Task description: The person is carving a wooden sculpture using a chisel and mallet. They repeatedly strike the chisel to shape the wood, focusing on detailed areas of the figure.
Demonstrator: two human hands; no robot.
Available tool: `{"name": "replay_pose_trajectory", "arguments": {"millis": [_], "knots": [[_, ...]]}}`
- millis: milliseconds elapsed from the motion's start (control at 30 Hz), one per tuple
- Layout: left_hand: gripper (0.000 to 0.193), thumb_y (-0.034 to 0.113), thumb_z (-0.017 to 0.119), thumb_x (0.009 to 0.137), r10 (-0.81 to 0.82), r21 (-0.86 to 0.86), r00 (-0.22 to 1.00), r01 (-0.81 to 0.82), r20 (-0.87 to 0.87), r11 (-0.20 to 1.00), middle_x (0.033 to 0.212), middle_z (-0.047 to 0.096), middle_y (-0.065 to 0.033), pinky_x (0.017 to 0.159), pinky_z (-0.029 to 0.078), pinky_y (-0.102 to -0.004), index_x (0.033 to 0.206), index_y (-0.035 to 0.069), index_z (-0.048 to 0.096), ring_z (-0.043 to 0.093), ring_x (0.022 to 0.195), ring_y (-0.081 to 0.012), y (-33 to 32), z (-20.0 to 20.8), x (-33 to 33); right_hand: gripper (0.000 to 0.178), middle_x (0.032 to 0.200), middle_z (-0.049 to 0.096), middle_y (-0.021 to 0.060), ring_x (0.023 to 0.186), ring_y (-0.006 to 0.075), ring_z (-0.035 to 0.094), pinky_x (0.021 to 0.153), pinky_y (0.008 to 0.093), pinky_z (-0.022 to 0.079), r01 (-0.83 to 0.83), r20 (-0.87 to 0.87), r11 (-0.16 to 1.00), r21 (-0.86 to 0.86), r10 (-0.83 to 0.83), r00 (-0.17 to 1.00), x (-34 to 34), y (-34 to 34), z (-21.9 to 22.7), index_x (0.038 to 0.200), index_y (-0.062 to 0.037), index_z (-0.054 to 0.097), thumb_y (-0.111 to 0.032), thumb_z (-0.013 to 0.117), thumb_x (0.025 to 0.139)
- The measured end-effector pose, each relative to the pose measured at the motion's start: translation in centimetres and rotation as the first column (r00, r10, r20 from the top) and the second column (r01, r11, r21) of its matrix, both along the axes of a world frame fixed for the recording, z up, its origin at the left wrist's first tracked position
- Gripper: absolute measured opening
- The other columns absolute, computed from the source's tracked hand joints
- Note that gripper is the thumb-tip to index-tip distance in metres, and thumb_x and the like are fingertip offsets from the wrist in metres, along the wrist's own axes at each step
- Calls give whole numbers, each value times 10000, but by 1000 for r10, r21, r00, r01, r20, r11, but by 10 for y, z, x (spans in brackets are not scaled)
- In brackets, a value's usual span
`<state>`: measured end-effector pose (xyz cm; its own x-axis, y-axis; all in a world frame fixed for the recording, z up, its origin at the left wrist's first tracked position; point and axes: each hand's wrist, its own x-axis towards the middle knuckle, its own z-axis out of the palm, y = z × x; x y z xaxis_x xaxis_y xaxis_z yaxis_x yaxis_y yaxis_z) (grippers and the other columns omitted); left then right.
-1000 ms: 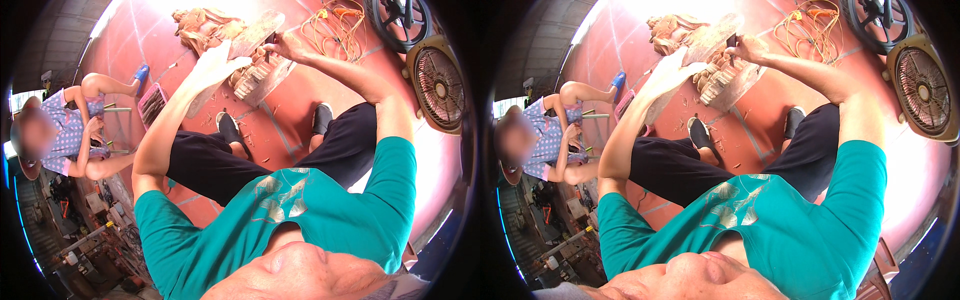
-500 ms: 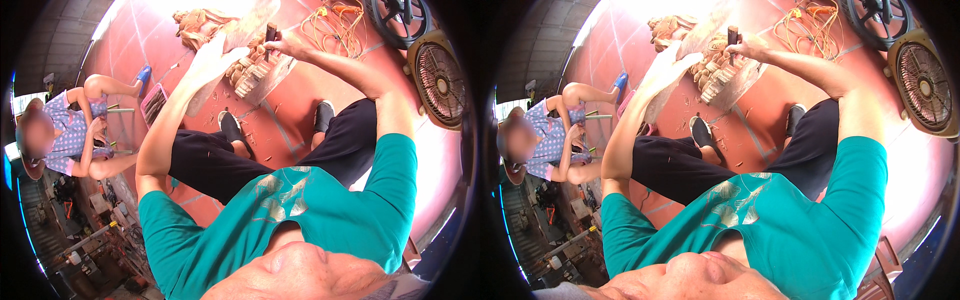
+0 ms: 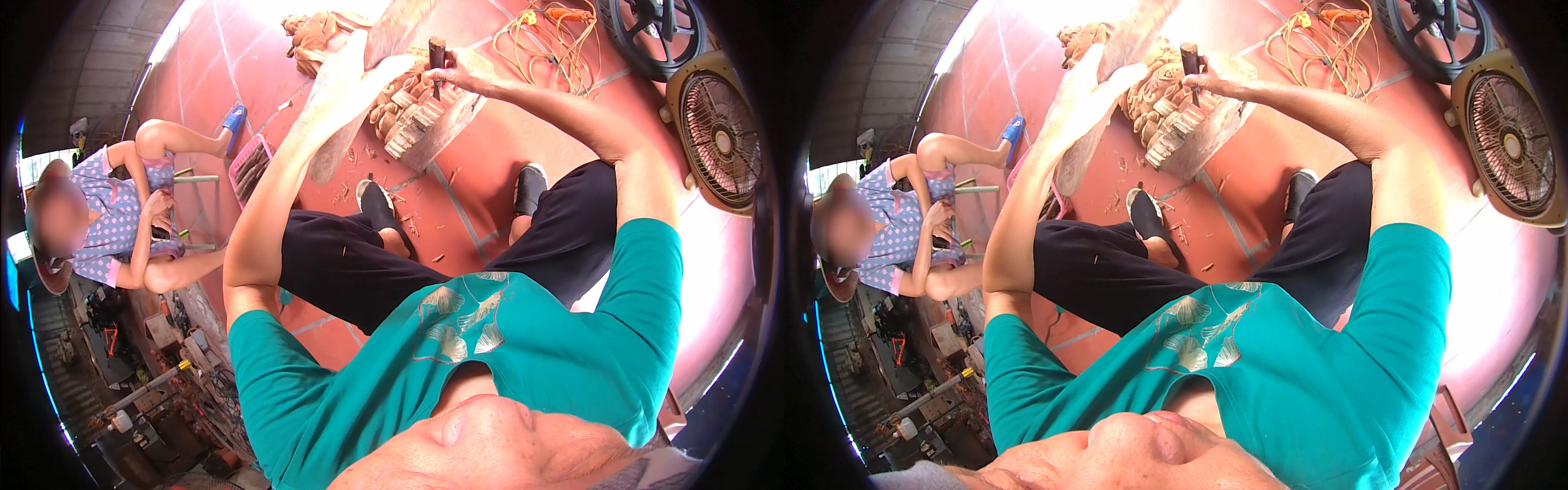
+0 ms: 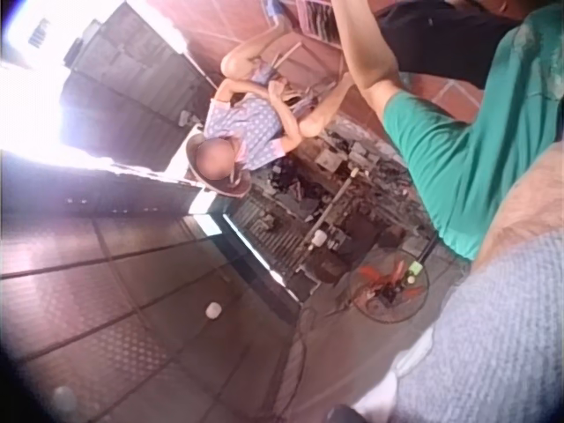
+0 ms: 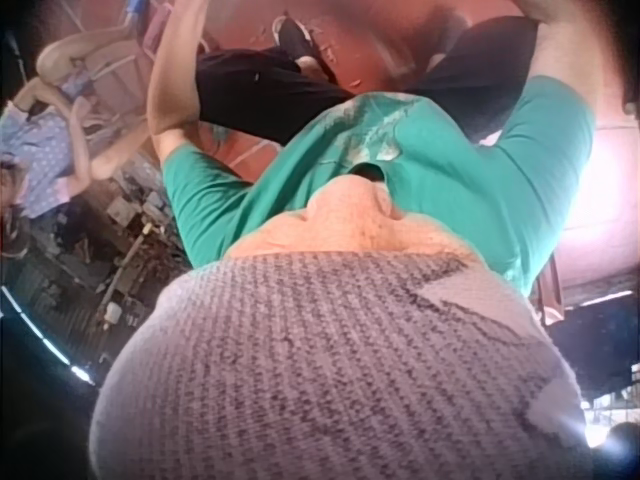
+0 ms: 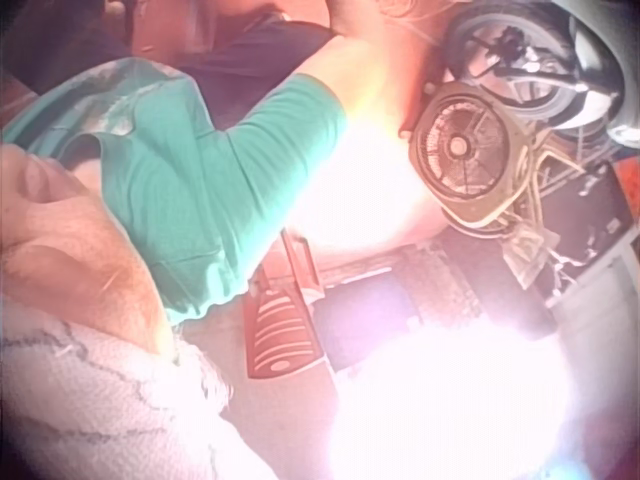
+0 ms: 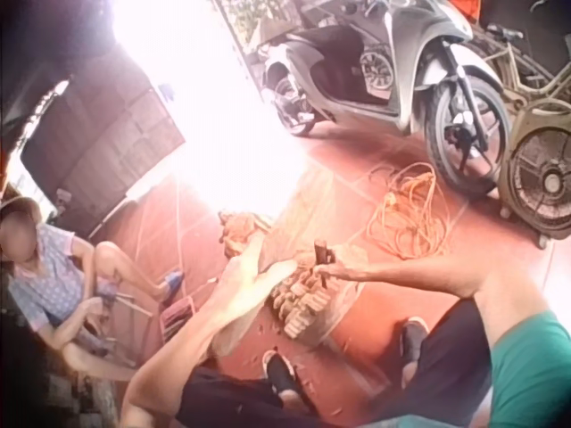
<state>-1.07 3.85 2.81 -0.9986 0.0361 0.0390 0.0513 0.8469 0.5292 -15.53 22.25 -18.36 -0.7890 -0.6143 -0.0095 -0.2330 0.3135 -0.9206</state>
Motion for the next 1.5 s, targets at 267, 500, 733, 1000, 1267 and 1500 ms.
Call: {"name": "replay_pose_trajectory", "arguments": {"millis": [267, 500, 733, 1000, 1267, 1500], "knots": [[905, 653, 639, 828, -80, -148, 957, 125, 281, 981, 1197, 609, -338, 1024, 440, -458, 1296, -107, 491, 577, 1198, -432, -24, -44, -5, 308, 827, 726, 41, 704, 118, 677, 599, 297, 524, 26, 236, 997, 75, -43, 971, 6, -1, 19, 973, -90, 717, -358, 757, 825], [935, 607, 680, 824, -11, 136, 985, -13, 174, 991, 1363, 546, -283, 1080, 397, -408, 1391, -100, 448, 528, 1283, -355, -34, -32, 5, 431, 906, 743, 68, 754, 130, 710, 628, 286, 556, 25, 223, 998, 58, -38, 974, -2, 3, 7, 1082, -35, 691, -392, 743, 846], [979, 569, 705, 824, -7, 197, 961, -50, 276, 979, 1450, 493, -255, 1140, 344, -381, 1468, -87, 368, 467, 1360, -323, -36, -15, 12, 337, 781, 704, 98, 733, 227, 681, 728, 396, 529, -100, -318, 962, 254, 181, 931, 24, 9, 29, 1011, -103, 714, -403, 706, 858], [819, 534, 719, 835, 45, 188, 977, -85, 209, 978, 1346, 577, -235, 1067, 410, -393, 1383, -33, 498, 543, 1257, -305, -43, -22, 14, 328, 733, 669, 60, 668, 134, 639, 616, 313, 505, -185, -78, 933, 309, 219, 973, 12, 36, 33, 900, -8, 655, -323, 734, 851], [725, 475, 727, 858, 62, 288, 951, -153, 301, 945, 1201, 604, -159, 939, 436, -352, 1355, -14, 526, 560, 1093, -220, -45, -17, 12, 449, 821, 709, 72, 753, 156, 662, 725, 310, 524, -64, -40, 998, 24, 65, 997, -2, 3, -19, 1058, -34, 681, -433, 715, 855], [448, 382, 703, 921, 68, 429, 969, -167, 236, 888, 691, 543, 7, 481, 425, -256, 1196, 46, 595, 505, 531, -79, -47, -23, 22, 440, 945, 735, 133, 816, 192, 694, 760, 368, 535, -47, -228, 996, 73, 62, 972, 26, -5, 11, 1117, -23, 674, -385, 734, 874]]}}
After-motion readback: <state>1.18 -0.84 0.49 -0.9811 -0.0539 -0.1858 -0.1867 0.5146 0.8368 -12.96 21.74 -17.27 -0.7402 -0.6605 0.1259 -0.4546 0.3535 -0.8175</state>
